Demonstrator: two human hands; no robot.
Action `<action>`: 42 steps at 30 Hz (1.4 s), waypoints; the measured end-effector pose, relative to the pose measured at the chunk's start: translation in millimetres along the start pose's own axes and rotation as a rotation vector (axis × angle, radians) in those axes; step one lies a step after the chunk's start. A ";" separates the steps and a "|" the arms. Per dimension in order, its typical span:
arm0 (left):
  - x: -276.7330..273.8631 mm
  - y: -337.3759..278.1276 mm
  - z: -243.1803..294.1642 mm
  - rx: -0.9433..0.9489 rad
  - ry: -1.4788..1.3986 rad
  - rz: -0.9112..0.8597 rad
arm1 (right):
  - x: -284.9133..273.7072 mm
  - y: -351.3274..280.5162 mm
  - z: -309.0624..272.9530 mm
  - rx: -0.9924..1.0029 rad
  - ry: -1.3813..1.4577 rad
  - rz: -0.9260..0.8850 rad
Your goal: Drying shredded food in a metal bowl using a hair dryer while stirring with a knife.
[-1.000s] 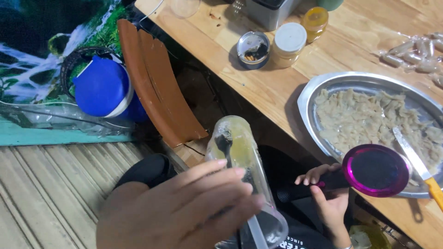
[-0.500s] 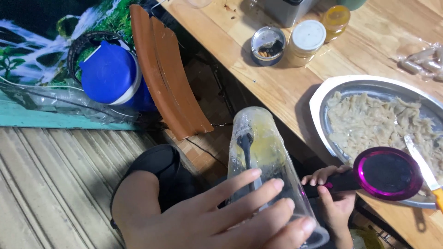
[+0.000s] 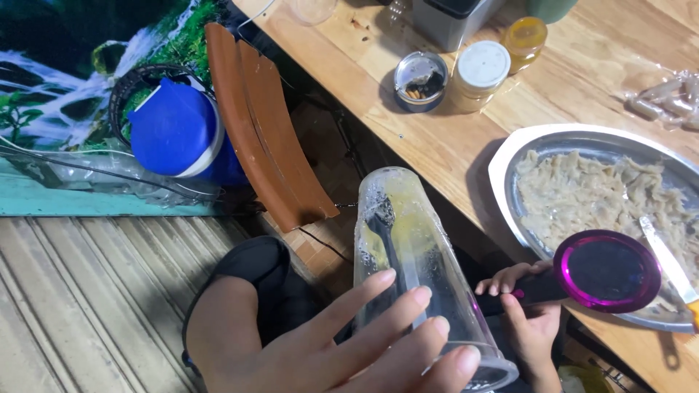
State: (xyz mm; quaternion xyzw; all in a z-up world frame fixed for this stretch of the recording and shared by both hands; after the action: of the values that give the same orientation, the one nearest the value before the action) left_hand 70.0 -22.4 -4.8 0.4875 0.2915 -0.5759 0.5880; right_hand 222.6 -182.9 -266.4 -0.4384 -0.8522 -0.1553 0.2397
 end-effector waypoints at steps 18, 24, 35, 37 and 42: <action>-0.5 -2.2 0.1 -0.022 0.040 -0.007 | -3.8 0.6 0.7 -0.011 0.008 -0.004; -4.2 0.5 -2.7 -0.063 0.056 0.047 | -3.1 1.0 1.1 -0.011 -0.016 -0.007; 1.9 15.9 -37.2 -0.121 -0.023 0.119 | -15.6 0.2 10.3 -0.030 -0.003 0.072; 0.5 17.0 -47.7 -0.147 -0.104 0.109 | -19.1 -1.3 12.3 -0.019 0.007 0.098; -5.9 31.7 -120.1 -0.432 -0.337 -0.044 | -21.6 0.1 13.4 -0.023 0.044 0.033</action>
State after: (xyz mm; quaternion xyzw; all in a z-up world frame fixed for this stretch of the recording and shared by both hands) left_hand 125.7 84.7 -34.6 0.2417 0.3158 -0.5860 0.7060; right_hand 229.9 -191.0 -289.4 -0.4515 -0.8376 -0.1706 0.2559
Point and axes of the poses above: each hand's wrist, its own y-axis towards the middle knuckle, its own x-axis out of the palm, z = x × y, the point moved 8 cm from there along y, towards the middle knuckle, and after that the axes turned 5 degrees about y, right-handed, at the moved point
